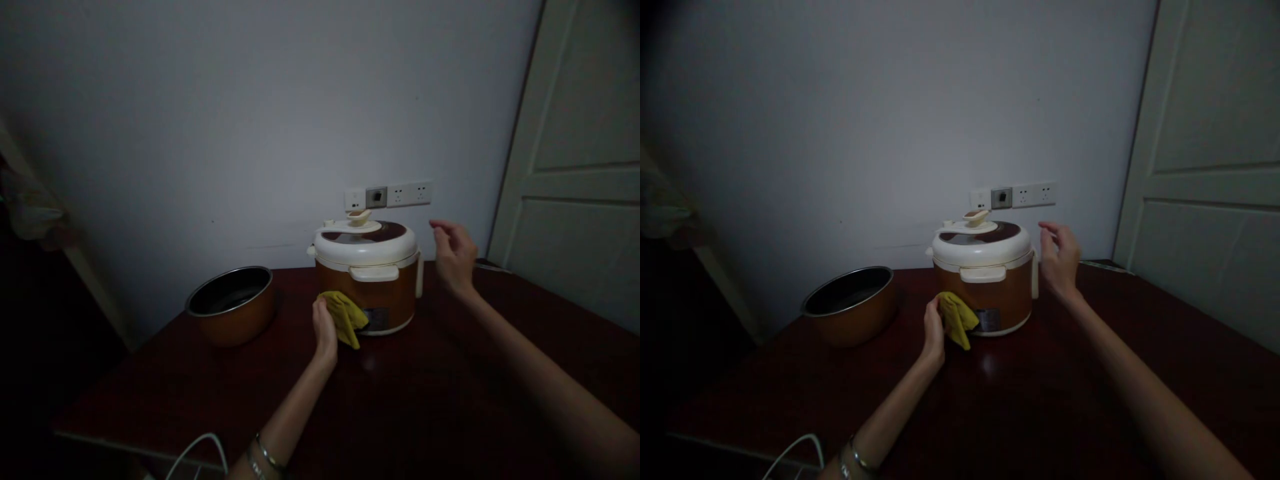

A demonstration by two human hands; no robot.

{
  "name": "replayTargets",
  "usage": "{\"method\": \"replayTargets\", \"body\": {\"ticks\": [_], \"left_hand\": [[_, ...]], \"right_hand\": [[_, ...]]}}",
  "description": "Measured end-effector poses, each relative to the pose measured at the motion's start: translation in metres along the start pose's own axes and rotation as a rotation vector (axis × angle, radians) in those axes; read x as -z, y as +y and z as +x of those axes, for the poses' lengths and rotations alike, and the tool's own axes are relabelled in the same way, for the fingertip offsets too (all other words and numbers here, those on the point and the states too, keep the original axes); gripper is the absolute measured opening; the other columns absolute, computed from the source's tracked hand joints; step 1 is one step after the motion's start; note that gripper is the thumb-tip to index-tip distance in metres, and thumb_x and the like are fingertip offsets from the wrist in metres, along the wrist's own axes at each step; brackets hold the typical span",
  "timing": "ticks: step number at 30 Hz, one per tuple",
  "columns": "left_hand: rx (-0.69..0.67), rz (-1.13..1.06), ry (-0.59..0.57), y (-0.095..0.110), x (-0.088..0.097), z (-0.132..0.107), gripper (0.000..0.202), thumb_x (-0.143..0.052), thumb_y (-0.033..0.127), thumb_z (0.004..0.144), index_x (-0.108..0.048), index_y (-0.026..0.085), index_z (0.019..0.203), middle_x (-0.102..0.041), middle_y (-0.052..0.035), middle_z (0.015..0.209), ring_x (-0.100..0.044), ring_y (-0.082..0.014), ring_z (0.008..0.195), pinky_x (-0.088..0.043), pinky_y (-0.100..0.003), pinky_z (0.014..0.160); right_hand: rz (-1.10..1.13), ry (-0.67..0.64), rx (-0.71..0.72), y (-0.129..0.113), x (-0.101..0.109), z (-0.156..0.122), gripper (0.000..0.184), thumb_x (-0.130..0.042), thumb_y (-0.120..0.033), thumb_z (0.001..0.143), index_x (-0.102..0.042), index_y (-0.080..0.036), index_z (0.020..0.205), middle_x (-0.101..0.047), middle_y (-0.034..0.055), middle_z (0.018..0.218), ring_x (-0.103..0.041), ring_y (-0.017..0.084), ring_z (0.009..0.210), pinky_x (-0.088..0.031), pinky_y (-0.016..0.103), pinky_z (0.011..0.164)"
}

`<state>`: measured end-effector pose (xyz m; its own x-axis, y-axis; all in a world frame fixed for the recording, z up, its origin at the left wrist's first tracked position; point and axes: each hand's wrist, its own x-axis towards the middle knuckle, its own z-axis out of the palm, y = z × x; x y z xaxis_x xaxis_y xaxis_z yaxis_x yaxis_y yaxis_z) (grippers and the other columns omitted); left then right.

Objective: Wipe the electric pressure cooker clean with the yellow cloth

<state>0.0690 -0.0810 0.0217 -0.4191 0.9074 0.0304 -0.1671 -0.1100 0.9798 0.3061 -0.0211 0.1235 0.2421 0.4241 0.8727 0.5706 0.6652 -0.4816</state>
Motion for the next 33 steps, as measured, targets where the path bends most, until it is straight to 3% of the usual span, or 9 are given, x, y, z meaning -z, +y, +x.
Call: {"method": "replayTargets", "body": {"ticks": [1, 3, 6, 9, 15, 18, 26, 29, 33], "left_hand": [[0.025, -0.025, 0.021, 0.002, 0.005, 0.004, 0.039, -0.029, 0.038, 0.087, -0.051, 0.018, 0.111, -0.058, -0.0121, 0.12, -0.056, -0.0228, 0.11, -0.05, -0.033, 0.081], [0.064, -0.044, 0.042, 0.006, 0.012, 0.012, 0.031, -0.033, 0.032, 0.084, -0.054, 0.018, 0.101, -0.061, -0.0107, 0.11, -0.061, -0.0203, 0.094, -0.052, -0.029, 0.066], [0.101, -0.038, 0.043, 0.01, 0.019, 0.021, 0.025, -0.034, 0.028, 0.082, -0.055, 0.018, 0.091, -0.062, -0.0091, 0.1, -0.06, -0.0153, 0.077, -0.049, -0.024, 0.055], [0.101, -0.033, 0.025, 0.012, 0.025, 0.025, 0.021, -0.037, 0.028, 0.081, -0.056, 0.017, 0.082, -0.063, -0.0075, 0.09, -0.058, -0.0127, 0.067, -0.047, -0.021, 0.052], [0.101, -0.031, -0.044, 0.014, 0.04, 0.035, 0.015, -0.046, 0.025, 0.077, -0.056, 0.016, 0.072, -0.065, -0.0057, 0.076, -0.061, -0.0122, 0.059, -0.049, -0.023, 0.055], [0.114, -0.013, -0.078, 0.014, 0.045, 0.039, 0.009, -0.051, 0.021, 0.074, -0.057, 0.016, 0.072, -0.064, -0.0048, 0.07, -0.061, -0.0123, 0.056, -0.05, -0.024, 0.056], [0.161, 0.14, -0.329, 0.015, 0.045, 0.026, 0.006, -0.057, 0.016, 0.07, -0.06, 0.012, 0.067, -0.067, -0.0097, 0.063, -0.064, -0.0161, 0.053, -0.051, -0.024, 0.052], [0.119, 0.209, -0.321, 0.017, 0.043, 0.024, 0.006, -0.056, 0.018, 0.073, -0.058, 0.013, 0.07, -0.065, -0.0072, 0.059, -0.06, -0.0139, 0.046, -0.047, -0.022, 0.045], [0.06, 0.284, -0.245, 0.019, 0.046, 0.029, 0.009, -0.05, 0.023, 0.08, -0.049, 0.017, 0.074, -0.059, -0.0002, 0.055, -0.057, -0.0105, 0.043, -0.047, -0.021, 0.045]], "right_hand": [[-0.043, 0.033, 0.121, -0.011, 0.005, -0.011, 0.035, -0.034, -0.041, 0.09, -0.06, -0.022, 0.104, -0.062, 0.0127, 0.101, -0.056, 0.028, 0.1, -0.045, 0.05, 0.086], [-0.119, -0.114, 0.441, -0.036, 0.011, -0.042, 0.023, -0.044, -0.034, 0.087, -0.063, -0.021, 0.09, -0.062, 0.0096, 0.08, -0.057, 0.026, 0.085, -0.047, 0.045, 0.077], [-0.165, -0.604, 0.906, -0.07, -0.002, -0.098, 0.02, -0.046, -0.026, 0.087, -0.065, -0.019, 0.089, -0.064, 0.0079, 0.079, -0.058, 0.022, 0.081, -0.047, 0.039, 0.072], [-0.179, -0.738, 1.123, -0.083, -0.036, -0.146, 0.022, -0.044, -0.015, 0.089, -0.065, -0.014, 0.094, -0.067, 0.0091, 0.094, -0.057, 0.021, 0.1, -0.043, 0.039, 0.091], [-0.369, -0.713, 1.038, -0.057, -0.091, -0.166, 0.029, -0.049, -0.009, 0.084, -0.062, -0.001, 0.109, -0.061, 0.0197, 0.118, -0.049, 0.026, 0.12, -0.037, 0.042, 0.103], [-0.389, -0.712, 0.996, -0.045, -0.086, -0.163, 0.034, -0.046, -0.007, 0.085, -0.058, -0.003, 0.117, -0.056, 0.0166, 0.126, -0.046, 0.024, 0.123, -0.039, 0.038, 0.103], [-0.459, -0.799, 0.983, -0.017, -0.023, -0.161, 0.048, -0.036, -0.001, 0.086, -0.046, -0.017, 0.131, -0.039, 0.004, 0.144, -0.036, 0.02, 0.131, -0.043, 0.042, 0.099], [-0.451, -0.793, 0.981, -0.02, -0.028, -0.159, 0.044, -0.037, -0.003, 0.088, -0.047, -0.014, 0.13, -0.04, 0.0061, 0.143, -0.036, 0.021, 0.131, -0.042, 0.044, 0.1], [-0.429, -0.743, 0.965, -0.039, -0.064, -0.157, 0.037, -0.041, -0.009, 0.09, -0.051, -0.009, 0.126, -0.047, 0.0111, 0.137, -0.038, 0.021, 0.13, -0.042, 0.04, 0.101]]}}
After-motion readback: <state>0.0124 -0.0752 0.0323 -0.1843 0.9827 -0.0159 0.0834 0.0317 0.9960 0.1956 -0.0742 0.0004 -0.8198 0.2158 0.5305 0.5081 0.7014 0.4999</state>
